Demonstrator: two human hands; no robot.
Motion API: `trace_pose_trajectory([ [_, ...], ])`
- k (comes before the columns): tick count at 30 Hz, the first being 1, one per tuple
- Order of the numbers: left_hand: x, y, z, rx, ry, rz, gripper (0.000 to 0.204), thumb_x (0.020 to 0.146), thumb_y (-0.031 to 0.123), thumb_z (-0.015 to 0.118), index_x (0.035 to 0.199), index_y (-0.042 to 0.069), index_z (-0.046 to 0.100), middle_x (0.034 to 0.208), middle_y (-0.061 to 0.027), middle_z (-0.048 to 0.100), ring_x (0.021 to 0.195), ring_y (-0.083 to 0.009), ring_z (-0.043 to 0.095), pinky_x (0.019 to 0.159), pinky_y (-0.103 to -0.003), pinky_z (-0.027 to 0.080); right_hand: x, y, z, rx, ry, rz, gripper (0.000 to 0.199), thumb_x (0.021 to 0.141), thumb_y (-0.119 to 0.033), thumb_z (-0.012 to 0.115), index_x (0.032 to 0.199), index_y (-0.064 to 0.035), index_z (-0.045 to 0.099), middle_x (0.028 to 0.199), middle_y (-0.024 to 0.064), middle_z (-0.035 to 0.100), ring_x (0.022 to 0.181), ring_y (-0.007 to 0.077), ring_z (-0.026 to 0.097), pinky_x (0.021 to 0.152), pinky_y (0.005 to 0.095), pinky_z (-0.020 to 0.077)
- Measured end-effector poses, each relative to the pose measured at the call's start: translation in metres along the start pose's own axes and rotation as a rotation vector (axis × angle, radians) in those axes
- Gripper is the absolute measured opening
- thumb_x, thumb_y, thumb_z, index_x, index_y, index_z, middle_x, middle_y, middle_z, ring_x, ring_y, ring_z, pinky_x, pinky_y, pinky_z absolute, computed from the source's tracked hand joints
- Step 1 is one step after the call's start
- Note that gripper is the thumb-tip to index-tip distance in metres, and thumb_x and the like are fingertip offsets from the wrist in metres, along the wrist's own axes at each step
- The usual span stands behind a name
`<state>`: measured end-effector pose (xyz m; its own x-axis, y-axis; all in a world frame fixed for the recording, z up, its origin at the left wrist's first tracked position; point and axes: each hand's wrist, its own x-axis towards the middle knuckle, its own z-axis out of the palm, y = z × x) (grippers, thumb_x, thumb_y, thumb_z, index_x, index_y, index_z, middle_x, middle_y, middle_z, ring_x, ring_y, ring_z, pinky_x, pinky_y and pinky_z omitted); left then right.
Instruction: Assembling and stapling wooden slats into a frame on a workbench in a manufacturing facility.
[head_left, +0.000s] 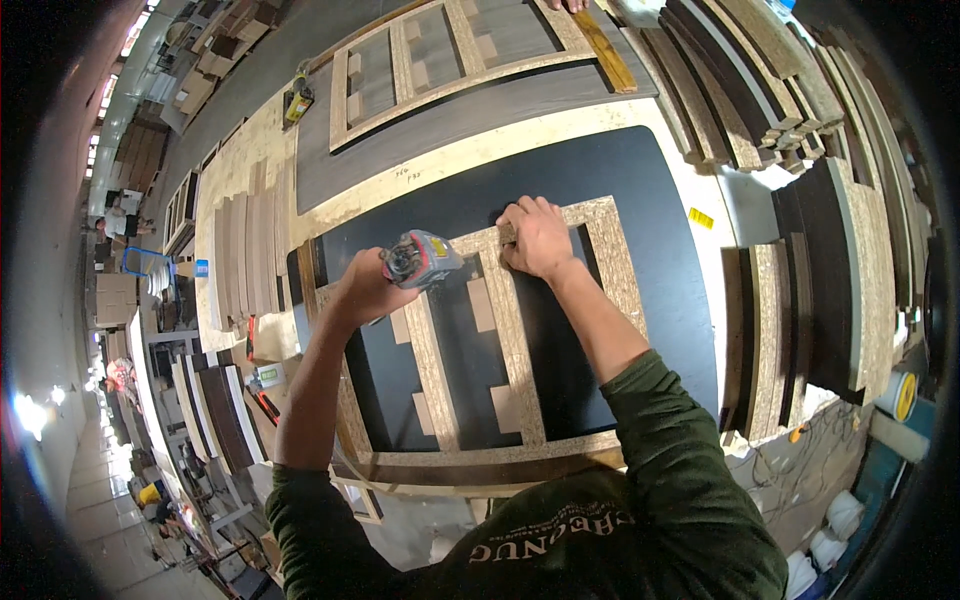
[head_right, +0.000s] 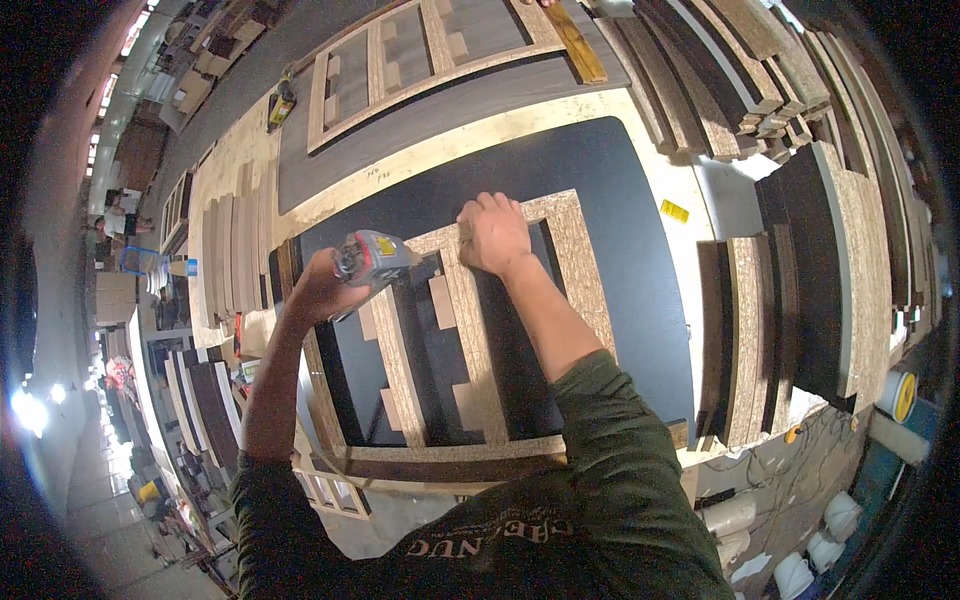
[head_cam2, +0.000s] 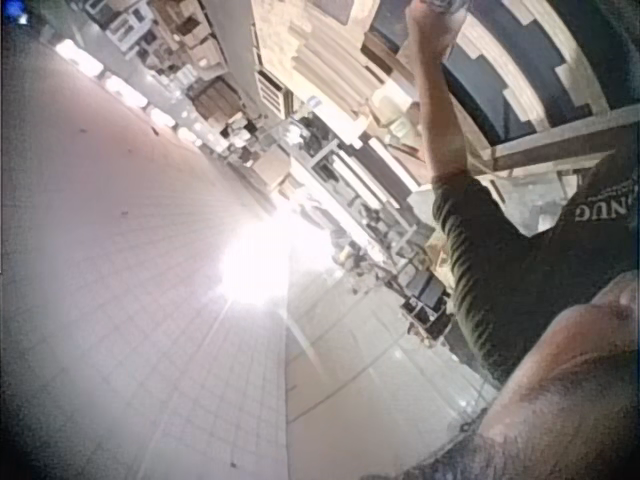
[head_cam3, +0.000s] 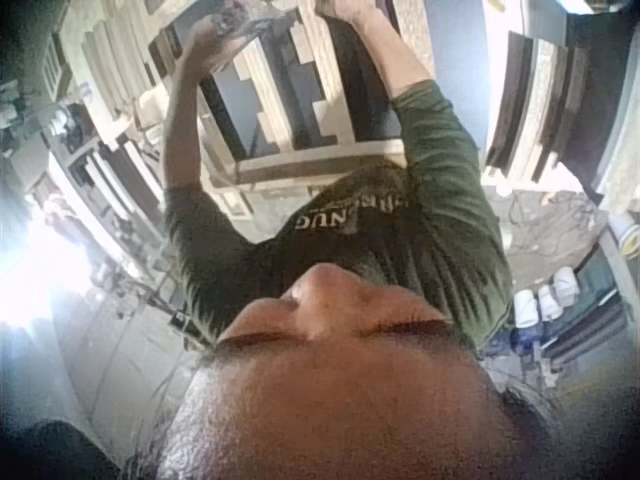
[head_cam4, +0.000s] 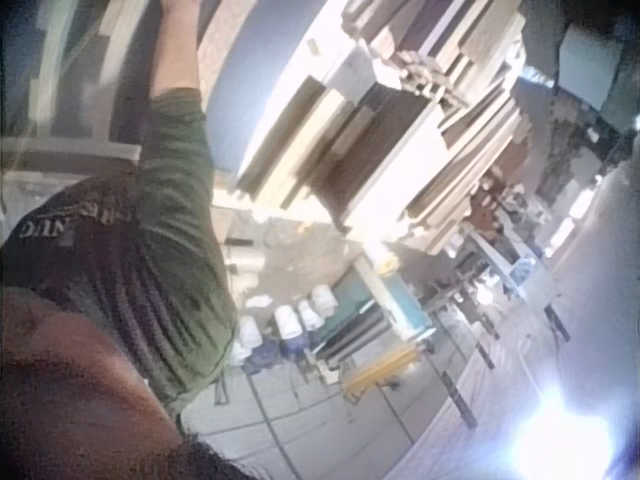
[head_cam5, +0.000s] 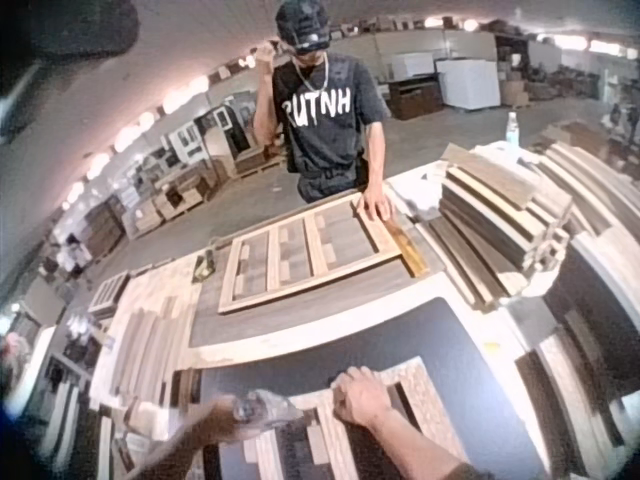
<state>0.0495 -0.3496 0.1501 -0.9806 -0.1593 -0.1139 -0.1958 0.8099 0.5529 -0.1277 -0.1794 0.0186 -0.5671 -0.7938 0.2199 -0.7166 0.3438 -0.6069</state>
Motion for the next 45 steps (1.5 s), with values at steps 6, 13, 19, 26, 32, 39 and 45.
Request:
trace_pose_trajectory([
  [6,0.031,-0.010,0.012,-0.053,-0.047,0.047,0.017,0.065,0.008,0.068,0.076,-0.001,0.059,0.066,-0.0168,0.059,0.059,-0.0332,0.055,0.058,-0.035,0.046,0.002,-0.001,0.000,0.005,-0.030,0.045,0.027,0.059,-0.015,0.067,0.086,-0.0126,0.062,0.091,0.0072,0.054,0.093,0.0264,0.051,0.082,0.0375,0.0402],
  [13,0.046,-0.018,0.021,-0.089,-0.070,-0.055,0.020,0.062,0.009,0.070,0.075,-0.002,0.059,0.065,-0.0171,0.059,0.059,-0.0324,0.057,0.059,-0.036,0.047,0.002,0.003,0.000,0.056,0.026,0.008,0.022,0.061,-0.012,0.064,0.083,-0.0108,0.060,0.088,0.0076,0.053,0.090,0.0263,0.050,0.079,0.0374,0.0386],
  [19,0.053,-0.012,0.019,0.009,-0.115,-0.094,0.021,0.061,0.010,0.070,0.076,-0.001,0.060,0.068,-0.0177,0.060,0.064,-0.0340,0.060,0.061,-0.036,0.048,0.001,0.006,0.004,0.036,0.031,0.026,0.021,0.062,-0.012,0.064,0.083,-0.0104,0.060,0.088,0.0076,0.053,0.091,0.0259,0.050,0.080,0.0363,0.0388],
  [26,0.051,-0.010,0.021,-0.094,-0.049,0.006,0.024,0.062,0.011,0.072,0.081,0.002,0.061,0.071,-0.0163,0.061,0.068,-0.0341,0.059,0.063,-0.036,0.048,0.000,0.004,0.002,0.045,0.034,0.011,0.022,0.064,-0.012,0.063,0.086,-0.0098,0.062,0.089,0.0082,0.054,0.092,0.0260,0.051,0.081,0.0369,0.0391],
  [32,0.057,-0.007,0.023,0.084,-0.166,0.014,0.026,0.063,0.008,0.073,0.085,0.002,0.061,0.073,-0.0126,0.062,0.065,-0.0317,0.058,0.065,-0.034,0.048,-0.001,0.006,0.007,0.064,0.036,0.021,0.024,0.064,-0.011,0.063,0.087,-0.0088,0.061,0.091,0.0085,0.054,0.092,0.0265,0.051,0.083,0.0368,0.0390],
  [39,0.063,0.002,0.024,-0.050,-0.145,-0.025,0.020,0.064,0.012,0.070,0.079,0.003,0.061,0.074,-0.0161,0.063,0.071,-0.0350,0.060,0.064,-0.036,0.049,-0.002,0.009,0.002,0.080,-0.030,-0.031,0.030,0.061,-0.009,0.062,0.091,-0.0073,0.060,0.093,0.0106,0.053,0.096,0.0286,0.049,0.087,0.0379,0.0377],
  [45,0.064,0.005,0.025,0.128,-0.151,0.017,0.019,0.065,0.013,0.070,0.078,0.002,0.061,0.072,-0.0177,0.062,0.071,-0.0381,0.059,0.061,-0.036,0.048,-0.002,0.009,-0.001,0.078,-0.037,-0.045,0.031,0.061,-0.009,0.062,0.092,-0.0060,0.060,0.094,0.0110,0.053,0.096,0.0288,0.049,0.087,0.0374,0.0380],
])
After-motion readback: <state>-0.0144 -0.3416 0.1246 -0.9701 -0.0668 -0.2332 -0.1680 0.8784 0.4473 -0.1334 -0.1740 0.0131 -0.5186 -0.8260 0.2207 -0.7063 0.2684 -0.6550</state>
